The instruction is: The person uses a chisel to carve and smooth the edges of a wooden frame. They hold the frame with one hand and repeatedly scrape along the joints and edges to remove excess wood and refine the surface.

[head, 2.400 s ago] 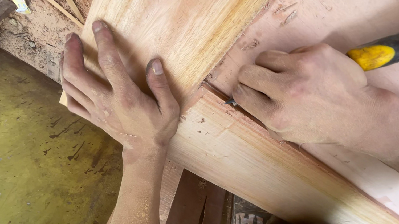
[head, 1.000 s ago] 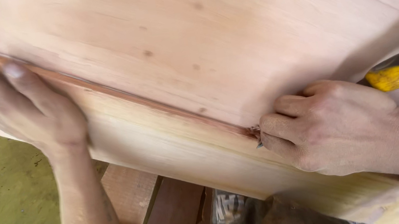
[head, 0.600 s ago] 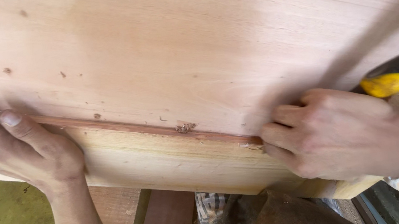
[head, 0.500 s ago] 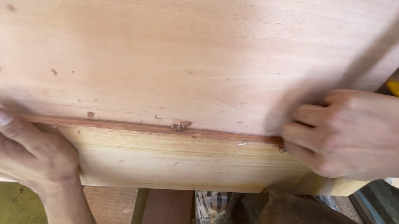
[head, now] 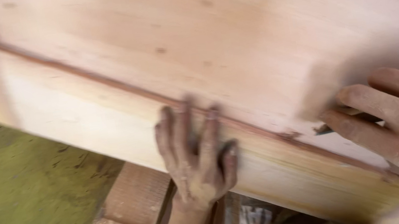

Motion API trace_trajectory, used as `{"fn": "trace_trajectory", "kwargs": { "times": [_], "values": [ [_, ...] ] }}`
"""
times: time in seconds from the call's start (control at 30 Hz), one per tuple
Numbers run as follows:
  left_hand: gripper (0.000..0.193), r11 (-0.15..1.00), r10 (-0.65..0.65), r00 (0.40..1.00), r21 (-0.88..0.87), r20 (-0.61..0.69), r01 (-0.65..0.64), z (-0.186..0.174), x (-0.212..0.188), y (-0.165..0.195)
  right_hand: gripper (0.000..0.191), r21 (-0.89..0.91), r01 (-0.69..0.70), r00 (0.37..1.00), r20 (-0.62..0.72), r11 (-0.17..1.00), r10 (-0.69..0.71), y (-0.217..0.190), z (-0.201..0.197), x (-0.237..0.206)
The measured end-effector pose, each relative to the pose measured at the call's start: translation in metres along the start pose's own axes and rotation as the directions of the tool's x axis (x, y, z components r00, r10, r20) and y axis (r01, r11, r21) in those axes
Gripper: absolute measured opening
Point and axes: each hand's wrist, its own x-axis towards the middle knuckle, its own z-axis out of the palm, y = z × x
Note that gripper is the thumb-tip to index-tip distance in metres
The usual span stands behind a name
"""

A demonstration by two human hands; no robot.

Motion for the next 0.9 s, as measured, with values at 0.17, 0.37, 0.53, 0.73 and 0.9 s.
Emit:
{"fn": "trace_trajectory", "kwargs": {
  "times": [0.17, 0.37, 0.53, 0.73, 0.9],
  "values": [
    [0.049, 0.989, -0.054, 0.998, 0.135, -0.017, 0.056, -0.024, 0.025, -0.082, 0.058, -0.253, 0.039, 0.996, 0.091, 0.967, -0.016, -0.003, -0.056, 0.12],
    [0.049, 0.961, -0.201, 0.952, 0.143, -0.232, 0.238, -0.04, 0.057, -0.164, 0.038, -0.13, -0.026, 0.97, -0.242, 0.991, -0.006, -0.024, -0.115, 0.216],
    [0.052, 0.938, -0.327, 0.893, 0.009, -0.309, 0.347, -0.028, 0.048, -0.167, 0.027, -0.16, -0.01, 0.903, -0.425, 0.987, -0.059, -0.035, -0.135, 0.279],
    [0.052, 0.938, -0.328, 0.898, 0.008, -0.293, 0.345, -0.047, 0.067, -0.157, 0.021, -0.11, -0.026, 0.845, -0.534, 0.994, -0.037, -0.045, -0.145, 0.335],
    [0.058, 0.889, -0.438, 0.887, 0.076, -0.145, 0.452, -0.061, 0.067, -0.15, 0.024, -0.21, -0.048, 0.828, -0.555, 0.976, -0.078, -0.056, -0.14, 0.363]
  ]
}}
